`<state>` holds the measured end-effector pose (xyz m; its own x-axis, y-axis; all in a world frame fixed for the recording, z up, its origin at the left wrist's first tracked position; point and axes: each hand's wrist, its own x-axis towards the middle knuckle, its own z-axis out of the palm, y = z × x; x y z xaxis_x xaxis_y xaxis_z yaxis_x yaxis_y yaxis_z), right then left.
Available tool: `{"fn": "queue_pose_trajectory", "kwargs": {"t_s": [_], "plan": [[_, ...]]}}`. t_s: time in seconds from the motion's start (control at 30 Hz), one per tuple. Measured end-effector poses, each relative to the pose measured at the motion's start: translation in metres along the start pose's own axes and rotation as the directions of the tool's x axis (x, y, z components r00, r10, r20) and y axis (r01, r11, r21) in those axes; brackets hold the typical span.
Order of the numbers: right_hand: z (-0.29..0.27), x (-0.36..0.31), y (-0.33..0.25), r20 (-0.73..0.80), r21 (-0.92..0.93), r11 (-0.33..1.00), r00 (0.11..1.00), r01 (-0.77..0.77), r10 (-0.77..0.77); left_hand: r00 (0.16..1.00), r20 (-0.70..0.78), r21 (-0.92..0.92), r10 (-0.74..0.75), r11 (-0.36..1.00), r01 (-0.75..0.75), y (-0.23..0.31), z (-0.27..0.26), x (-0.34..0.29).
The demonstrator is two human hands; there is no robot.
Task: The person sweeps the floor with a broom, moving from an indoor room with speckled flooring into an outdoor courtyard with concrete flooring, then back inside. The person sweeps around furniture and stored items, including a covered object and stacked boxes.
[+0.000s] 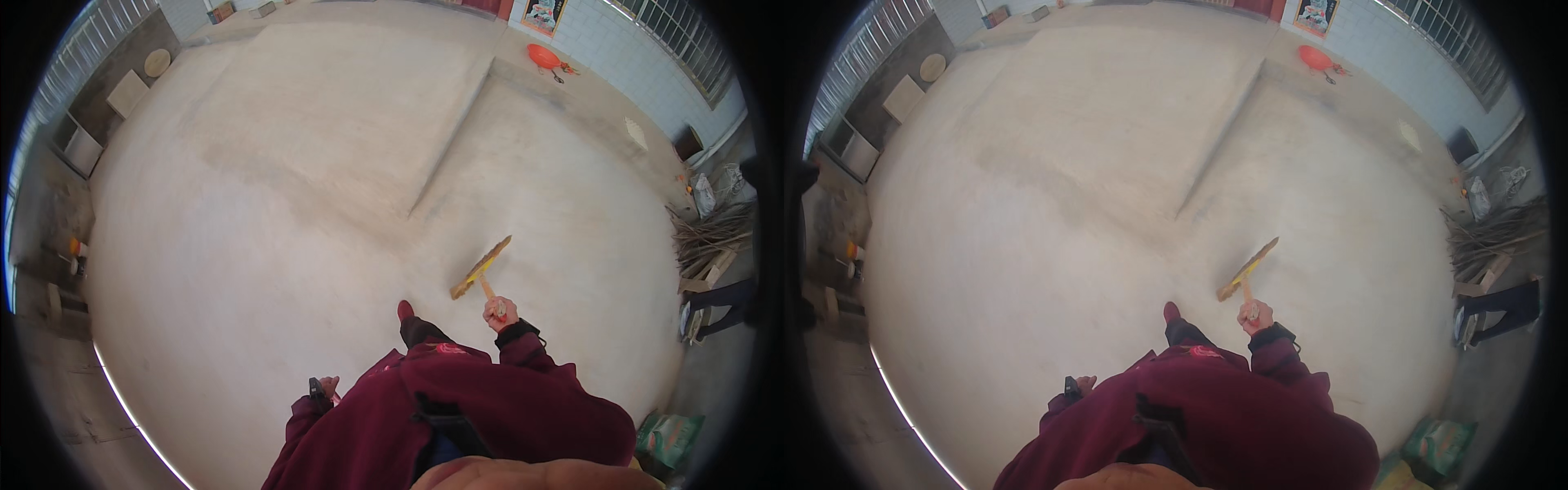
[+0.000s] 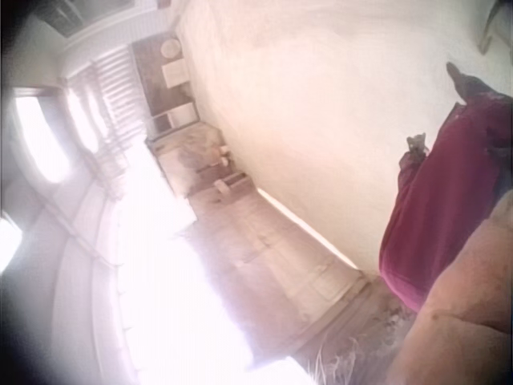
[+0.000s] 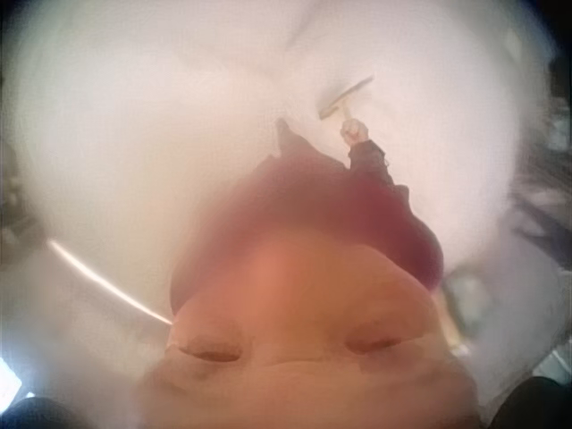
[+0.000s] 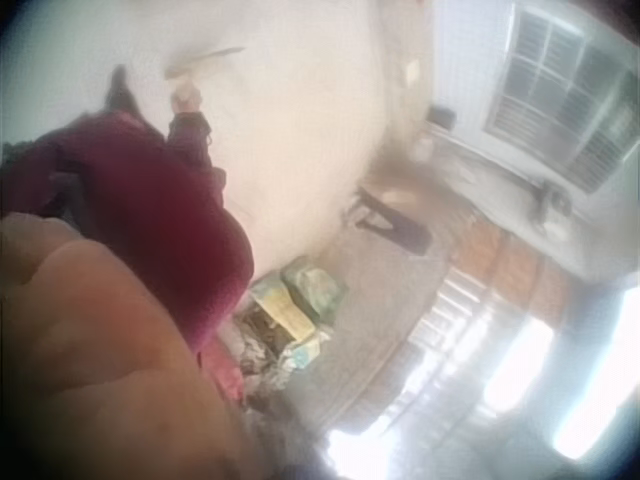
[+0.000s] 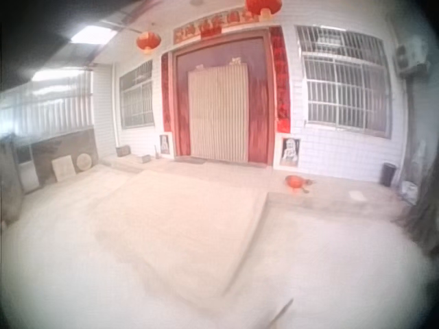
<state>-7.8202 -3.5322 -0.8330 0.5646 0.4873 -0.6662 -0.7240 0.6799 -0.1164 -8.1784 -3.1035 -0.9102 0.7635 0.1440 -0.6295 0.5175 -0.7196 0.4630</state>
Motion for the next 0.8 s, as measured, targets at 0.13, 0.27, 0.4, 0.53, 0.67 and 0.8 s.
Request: {"fn": "queue_pose_trajectory", "kwargs": {"t_s": [0.13,0.27,0.4,0.53,0.67,0.8], "plan": [[0.042,0.071,-0.022,-0.009,0.054,0.999,1.0,0.005,-0.004,0.988,-0.025,-0.017,-0.154,0.988,0.154,0.006,-0.038,0.053],[0.102,0.138,-0.046,0.081,-0.035,0.998,0.996,0.044,-0.041,0.969,0.059,-0.011,-0.241,0.97,0.242,0.018,-0.083,0.092],[0.158,0.188,-0.061,0.092,-0.078,0.996,0.995,0.045,-0.037,0.971,0.033,-0.056,-0.238,0.969,0.239,0.022,-0.126,0.128],[0.205,0.226,-0.079,0.022,-0.01,0.999,0.999,-0.04,0.04,0.926,0.112,-0.2,-0.36,0.905,0.376,0.037,-0.17,0.167],[0.24,0.269,-0.091,0.037,-0.044,0.998,0.998,-0.044,0.046,0.929,0.152,-0.223,-0.338,0.904,0.365,0.028,-0.208,0.214],[0.269,0.31,-0.101,0.091,-0.01,1.0,0.996,-0.009,0.01,0.969,0.151,-0.156,-0.196,0.963,0.219,-0.006,-0.234,0.282]]}}
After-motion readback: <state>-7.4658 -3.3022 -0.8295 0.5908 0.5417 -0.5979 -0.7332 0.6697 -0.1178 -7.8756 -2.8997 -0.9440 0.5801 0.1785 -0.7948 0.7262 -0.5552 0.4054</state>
